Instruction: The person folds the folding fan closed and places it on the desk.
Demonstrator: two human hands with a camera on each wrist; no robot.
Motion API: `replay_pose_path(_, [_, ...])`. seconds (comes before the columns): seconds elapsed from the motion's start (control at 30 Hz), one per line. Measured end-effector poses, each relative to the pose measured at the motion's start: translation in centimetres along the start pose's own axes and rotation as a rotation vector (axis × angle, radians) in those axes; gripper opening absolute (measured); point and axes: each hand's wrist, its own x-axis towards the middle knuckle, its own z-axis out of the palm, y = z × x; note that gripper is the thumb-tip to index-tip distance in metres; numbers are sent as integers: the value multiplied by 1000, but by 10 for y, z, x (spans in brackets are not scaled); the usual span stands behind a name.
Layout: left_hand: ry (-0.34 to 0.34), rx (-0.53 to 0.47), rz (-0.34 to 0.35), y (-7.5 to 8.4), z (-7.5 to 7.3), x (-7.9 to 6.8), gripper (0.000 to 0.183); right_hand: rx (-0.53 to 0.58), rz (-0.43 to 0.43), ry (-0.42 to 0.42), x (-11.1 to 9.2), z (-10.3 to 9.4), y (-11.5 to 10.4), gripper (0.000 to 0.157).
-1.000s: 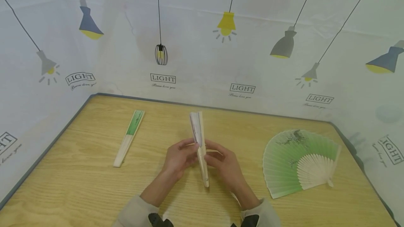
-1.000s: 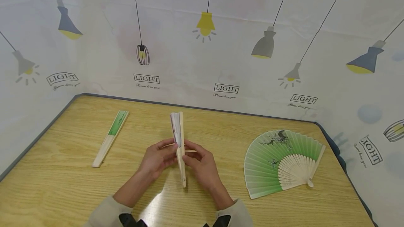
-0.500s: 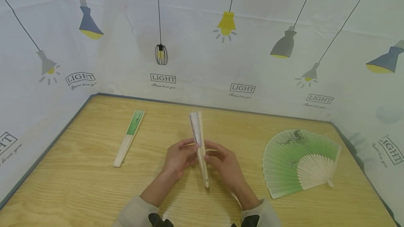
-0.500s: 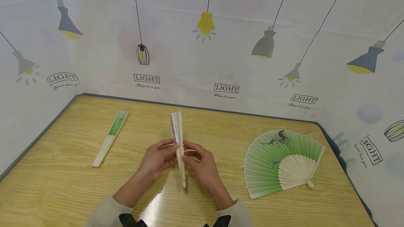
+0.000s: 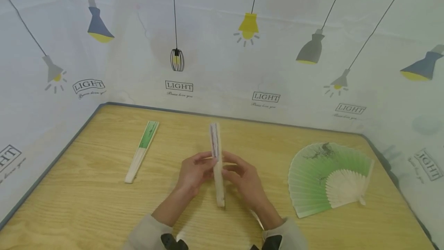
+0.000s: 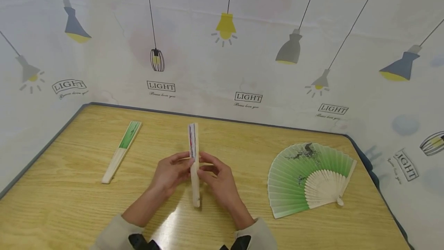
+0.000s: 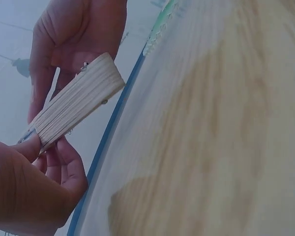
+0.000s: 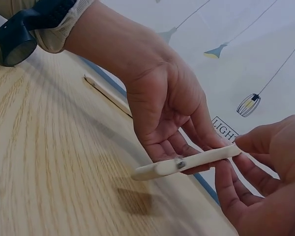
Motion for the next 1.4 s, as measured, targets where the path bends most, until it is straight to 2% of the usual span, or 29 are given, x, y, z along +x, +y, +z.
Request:
replay_pose_path(0.1, [22, 43, 26, 6, -9, 0, 37, 78, -16, -4, 6, 7, 2, 42])
replay_pose_path(0.3, [44, 128, 62, 20, -34, 4, 34, 206, -31, -68, 19, 31, 8, 39])
replay_pose_path(0.4, [75, 200, 68, 29, -48, 7, 34, 244, 8, -77, 28, 45, 13, 38])
replay_pose_path(0.5, [109, 275, 63, 34, -60, 13, 35, 294, 81, -54, 39, 57, 17, 36])
replay_pose_path(0.63, [144, 348, 39, 39, -76, 19, 36, 352, 170, -18, 51, 75, 20, 35])
replay_pose_path(0.73, [180, 406, 16, 41, -85, 22, 36, 364, 195, -9, 57, 86, 21, 35])
replay_pose_path(0.93, [246, 580, 41, 46, -92, 28, 33, 421, 220, 19, 66, 101, 25, 40])
replay_pose_path(1.1, [285, 777, 105, 49, -94, 29, 29, 486, 232, -10, 67, 110, 25, 43])
replay_pose_path(1.23, [327, 919, 173, 49, -95, 28, 26, 457, 254, -21, 68, 114, 22, 42])
replay_pose_path(1.4, [350, 931, 201, 49, -95, 25, 28, 433, 282, -10, 73, 120, 20, 40])
